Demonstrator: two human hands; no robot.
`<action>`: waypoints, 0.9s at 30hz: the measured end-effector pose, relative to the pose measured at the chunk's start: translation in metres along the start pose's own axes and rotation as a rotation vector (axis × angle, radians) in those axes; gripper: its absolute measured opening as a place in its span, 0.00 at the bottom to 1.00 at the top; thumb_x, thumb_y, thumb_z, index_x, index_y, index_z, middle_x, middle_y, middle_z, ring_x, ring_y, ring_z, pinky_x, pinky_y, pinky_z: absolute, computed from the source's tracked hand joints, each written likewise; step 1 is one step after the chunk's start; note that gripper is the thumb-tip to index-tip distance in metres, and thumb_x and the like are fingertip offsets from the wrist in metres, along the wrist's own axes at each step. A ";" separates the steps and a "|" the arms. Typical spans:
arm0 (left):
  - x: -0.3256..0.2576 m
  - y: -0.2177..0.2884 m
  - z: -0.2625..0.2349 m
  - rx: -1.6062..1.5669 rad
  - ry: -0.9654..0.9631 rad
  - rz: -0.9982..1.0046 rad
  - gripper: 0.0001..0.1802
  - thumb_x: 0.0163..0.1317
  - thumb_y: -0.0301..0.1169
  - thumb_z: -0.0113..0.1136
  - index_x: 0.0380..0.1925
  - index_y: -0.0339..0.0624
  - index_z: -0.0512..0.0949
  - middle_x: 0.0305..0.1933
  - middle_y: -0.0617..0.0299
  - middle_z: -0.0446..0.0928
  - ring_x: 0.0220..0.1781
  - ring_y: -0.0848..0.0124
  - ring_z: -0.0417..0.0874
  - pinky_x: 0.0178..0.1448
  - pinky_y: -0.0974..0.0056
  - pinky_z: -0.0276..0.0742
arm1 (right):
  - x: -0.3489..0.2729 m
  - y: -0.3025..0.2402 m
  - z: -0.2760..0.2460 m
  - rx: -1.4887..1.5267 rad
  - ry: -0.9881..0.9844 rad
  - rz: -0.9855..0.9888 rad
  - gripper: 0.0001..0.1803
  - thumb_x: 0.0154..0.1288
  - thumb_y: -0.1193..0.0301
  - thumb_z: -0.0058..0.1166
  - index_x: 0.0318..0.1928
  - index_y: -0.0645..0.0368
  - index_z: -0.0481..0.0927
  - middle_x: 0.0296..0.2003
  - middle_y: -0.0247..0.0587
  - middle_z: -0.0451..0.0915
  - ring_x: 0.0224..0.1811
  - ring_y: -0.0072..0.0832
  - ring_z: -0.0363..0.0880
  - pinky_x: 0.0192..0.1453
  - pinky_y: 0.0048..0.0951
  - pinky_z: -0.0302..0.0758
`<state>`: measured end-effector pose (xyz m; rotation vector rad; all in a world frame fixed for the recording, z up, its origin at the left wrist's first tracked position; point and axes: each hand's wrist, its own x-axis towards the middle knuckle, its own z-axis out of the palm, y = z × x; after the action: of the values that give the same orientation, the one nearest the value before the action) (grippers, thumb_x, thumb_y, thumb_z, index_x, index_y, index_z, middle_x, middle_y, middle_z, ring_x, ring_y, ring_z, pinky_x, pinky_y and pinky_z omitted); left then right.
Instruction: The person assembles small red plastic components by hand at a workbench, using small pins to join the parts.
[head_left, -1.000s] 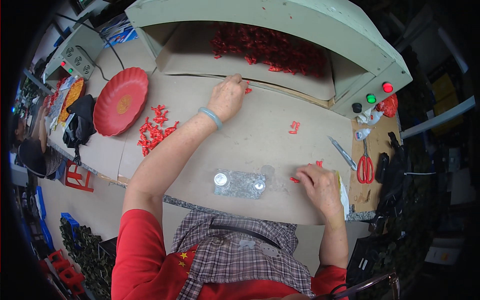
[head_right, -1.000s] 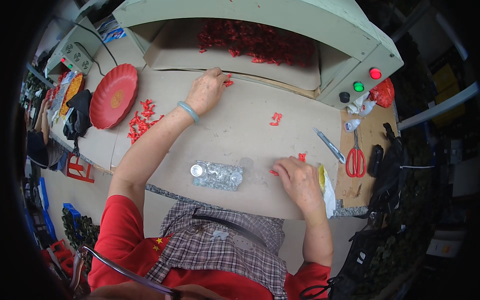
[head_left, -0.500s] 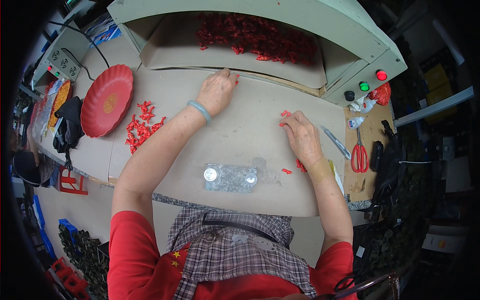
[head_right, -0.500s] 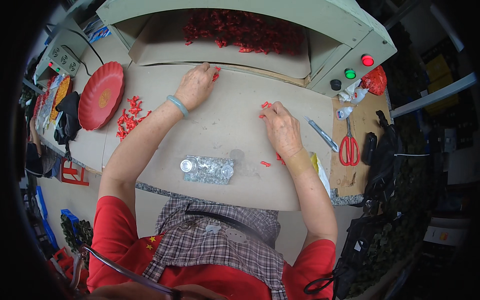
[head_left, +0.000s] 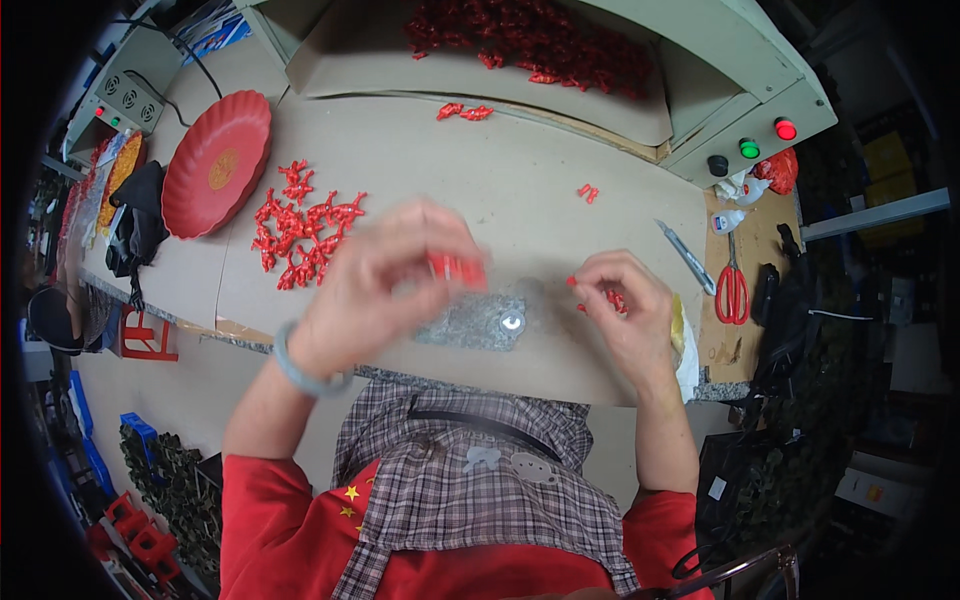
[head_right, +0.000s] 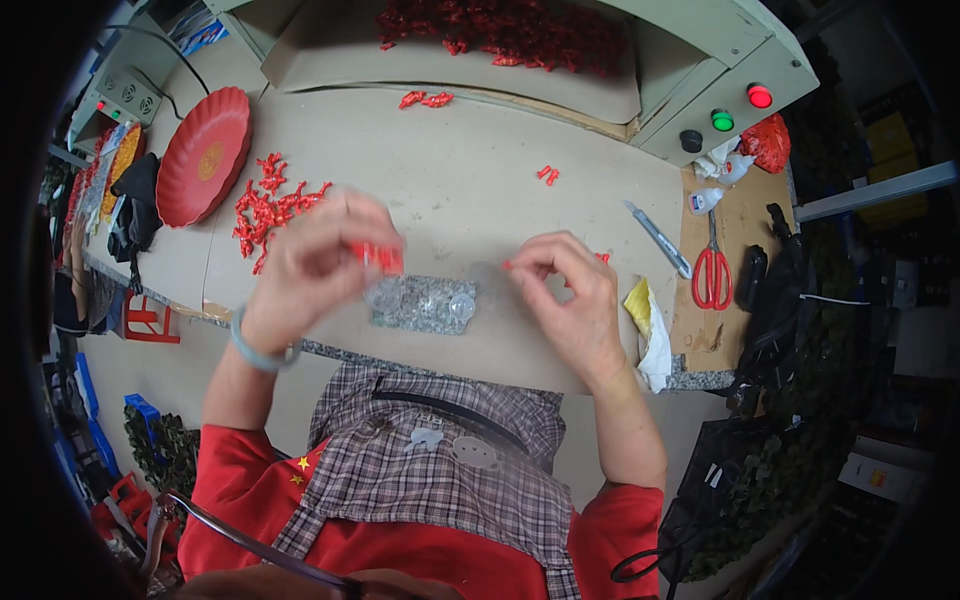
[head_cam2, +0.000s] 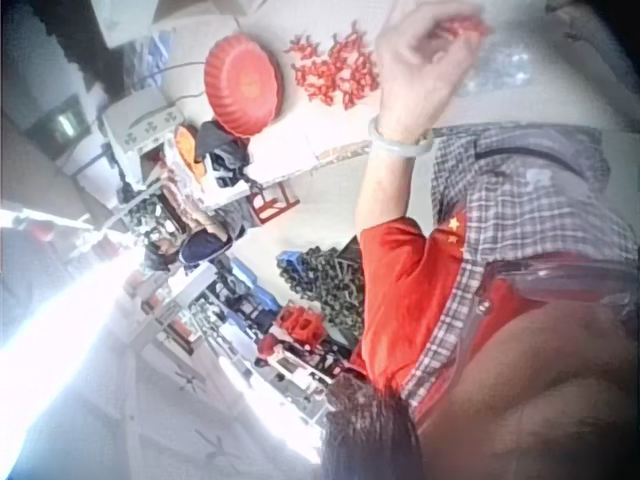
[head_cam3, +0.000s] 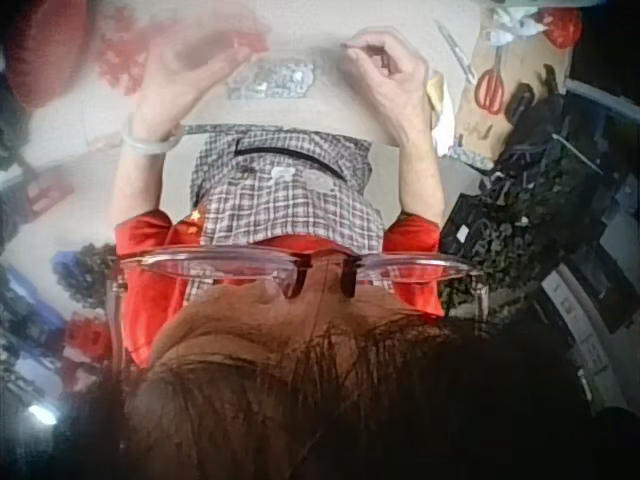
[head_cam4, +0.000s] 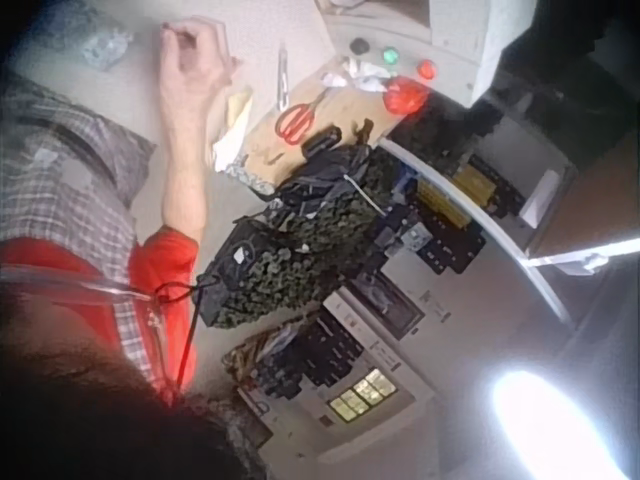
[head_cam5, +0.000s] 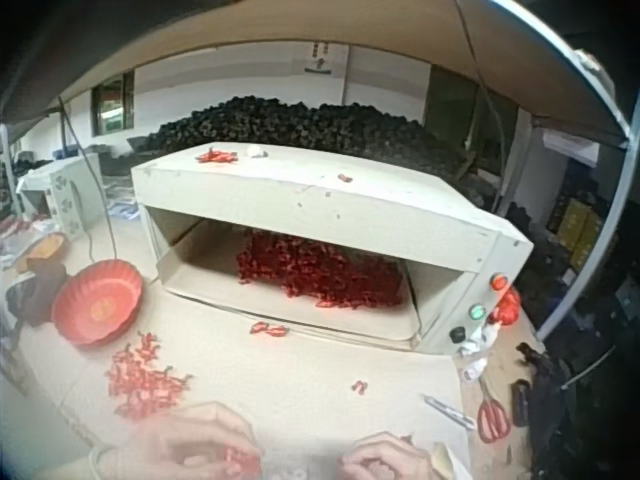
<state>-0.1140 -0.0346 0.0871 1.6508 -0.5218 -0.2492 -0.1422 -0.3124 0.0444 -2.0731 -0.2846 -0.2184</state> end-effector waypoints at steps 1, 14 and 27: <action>-0.020 0.004 0.009 -0.076 -0.047 -0.054 0.13 0.60 0.17 0.61 0.46 0.34 0.84 0.46 0.57 0.80 0.47 0.71 0.80 0.49 0.69 0.78 | -0.008 -0.010 0.003 0.024 -0.017 -0.085 0.06 0.57 0.83 0.64 0.36 0.63 0.82 0.36 0.40 0.85 0.35 0.31 0.84 0.40 0.28 0.80; -0.065 -0.040 0.067 -0.200 -0.023 -0.331 0.08 0.66 0.28 0.66 0.40 0.34 0.83 0.35 0.62 0.82 0.34 0.79 0.78 0.37 0.71 0.73 | -0.050 -0.027 0.040 -0.016 -0.079 -0.493 0.19 0.54 0.87 0.66 0.47 0.64 0.80 0.36 0.46 0.84 0.37 0.40 0.85 0.39 0.34 0.83; -0.064 -0.045 0.073 0.255 0.041 0.012 0.06 0.58 0.24 0.68 0.35 0.38 0.82 0.30 0.61 0.81 0.25 0.72 0.80 0.29 0.69 0.75 | -0.062 -0.030 0.037 0.003 -0.218 -0.192 0.13 0.56 0.82 0.66 0.43 0.62 0.83 0.38 0.44 0.84 0.36 0.37 0.86 0.38 0.32 0.83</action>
<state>-0.1942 -0.0654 0.0235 1.8952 -0.5498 -0.1441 -0.2086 -0.2730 0.0342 -2.0684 -0.6179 -0.1067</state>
